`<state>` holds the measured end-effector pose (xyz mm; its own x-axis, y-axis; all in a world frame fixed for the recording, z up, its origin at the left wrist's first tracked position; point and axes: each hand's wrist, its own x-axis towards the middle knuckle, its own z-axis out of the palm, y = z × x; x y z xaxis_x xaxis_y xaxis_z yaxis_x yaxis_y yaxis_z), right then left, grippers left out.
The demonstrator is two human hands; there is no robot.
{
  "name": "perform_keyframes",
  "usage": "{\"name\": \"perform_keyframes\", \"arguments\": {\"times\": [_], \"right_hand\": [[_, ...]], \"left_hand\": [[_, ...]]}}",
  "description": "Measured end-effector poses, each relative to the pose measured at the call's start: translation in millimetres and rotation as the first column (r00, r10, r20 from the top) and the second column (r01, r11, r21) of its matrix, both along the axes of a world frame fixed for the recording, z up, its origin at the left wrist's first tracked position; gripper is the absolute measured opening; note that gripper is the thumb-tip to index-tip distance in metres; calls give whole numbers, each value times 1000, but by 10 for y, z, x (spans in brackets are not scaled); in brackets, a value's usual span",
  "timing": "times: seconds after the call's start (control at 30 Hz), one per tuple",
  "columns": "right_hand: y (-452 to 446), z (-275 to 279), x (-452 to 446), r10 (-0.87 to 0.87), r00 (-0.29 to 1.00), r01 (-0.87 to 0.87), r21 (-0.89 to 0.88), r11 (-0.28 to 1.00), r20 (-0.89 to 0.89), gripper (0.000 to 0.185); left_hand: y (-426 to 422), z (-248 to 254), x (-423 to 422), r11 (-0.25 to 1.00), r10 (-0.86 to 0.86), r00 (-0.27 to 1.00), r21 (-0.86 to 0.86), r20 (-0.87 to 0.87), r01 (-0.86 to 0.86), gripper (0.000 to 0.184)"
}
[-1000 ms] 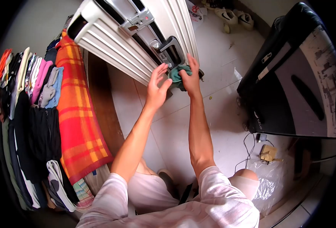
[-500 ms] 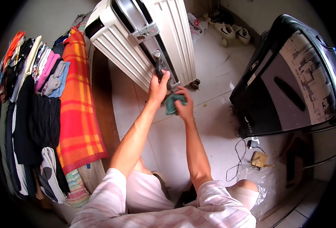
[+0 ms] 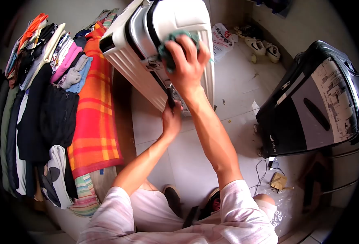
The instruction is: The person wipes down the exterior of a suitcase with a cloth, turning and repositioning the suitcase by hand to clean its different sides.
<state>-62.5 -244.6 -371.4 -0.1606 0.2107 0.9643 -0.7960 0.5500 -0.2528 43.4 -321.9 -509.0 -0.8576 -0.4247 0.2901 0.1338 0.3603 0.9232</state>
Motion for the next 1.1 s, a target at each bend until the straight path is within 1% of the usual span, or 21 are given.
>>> {"name": "perform_keyframes", "arguments": {"times": [0.07,0.13,0.2,0.23,0.3,0.37,0.43,0.5,0.53,0.6,0.67,0.73,0.77,0.8,0.83,0.87,0.9,0.93,1.0,1.07,1.1], "right_hand": [[-35,-571,26,22,998,-21,-17,1000,66,46],[-32,-1405,62,-42,993,35,63,997,112,43],[98,-1984,187,-9,957,-45,178,983,291,43],[170,-1939,251,-17,958,-38,187,982,287,43],[333,-1760,294,159,912,-205,86,975,378,43],[332,-933,289,150,983,-150,-9,989,105,43],[298,-69,304,107,990,-111,-39,993,-94,47],[206,449,148,103,985,-104,-1,995,-141,49],[140,413,75,45,993,-42,28,999,-110,48],[45,-5,37,-10,999,11,33,999,-40,45],[22,-969,57,-41,998,40,8,999,46,43],[141,-2030,262,-60,929,6,146,989,365,40],[259,-2366,379,-33,878,-39,141,989,477,40],[346,-2395,507,-9,809,-82,128,988,588,39],[383,-2412,510,-9,806,-81,125,989,592,39],[422,-2426,456,70,835,-89,10,996,546,41],[473,-2280,406,140,860,-102,-104,989,491,42],[526,-1774,367,185,922,-146,-135,980,341,41],[603,-665,261,57,998,-56,-108,993,8,44],[634,44,132,23,990,-33,-74,997,-136,50],[571,129,22,10,994,-13,-24,1000,-107,48]], "left_hand": [[-76,2,46,999,-15,999,-49,31,16,23],[-113,103,88,995,-32,993,-90,112,42,26],[-115,67,71,998,-35,997,-46,70,39,26],[-99,13,75,999,-38,998,-5,43,38,26],[-62,14,72,997,-78,997,20,22,78,25],[40,139,153,998,-13,998,-61,56,17,24],[69,135,191,999,-37,993,-16,116,39,24],[76,119,197,999,-22,990,-35,137,27,26],[62,74,196,999,-27,995,-14,101,29,26],[19,66,225,999,-34,994,1,107,34,25],[6,95,197,1000,-6,998,-10,55,7,23],[2,56,197,999,-36,998,37,59,34,22],[4,66,165,995,-68,996,78,59,63,21],[46,124,183,997,-53,996,62,75,48,21],[81,172,219,997,-54,995,60,80,49,21],[112,212,238,998,-52,995,49,81,48,21],[135,207,235,998,-51,995,40,84,47,21],[92,82,191,1000,-26,996,-12,87,27,22],[143,126,221,999,8,995,-48,96,-3,21],[148,188,225,998,11,994,-65,108,-4,20],[137,174,237,998,11,992,-67,122,-3,20]]}}
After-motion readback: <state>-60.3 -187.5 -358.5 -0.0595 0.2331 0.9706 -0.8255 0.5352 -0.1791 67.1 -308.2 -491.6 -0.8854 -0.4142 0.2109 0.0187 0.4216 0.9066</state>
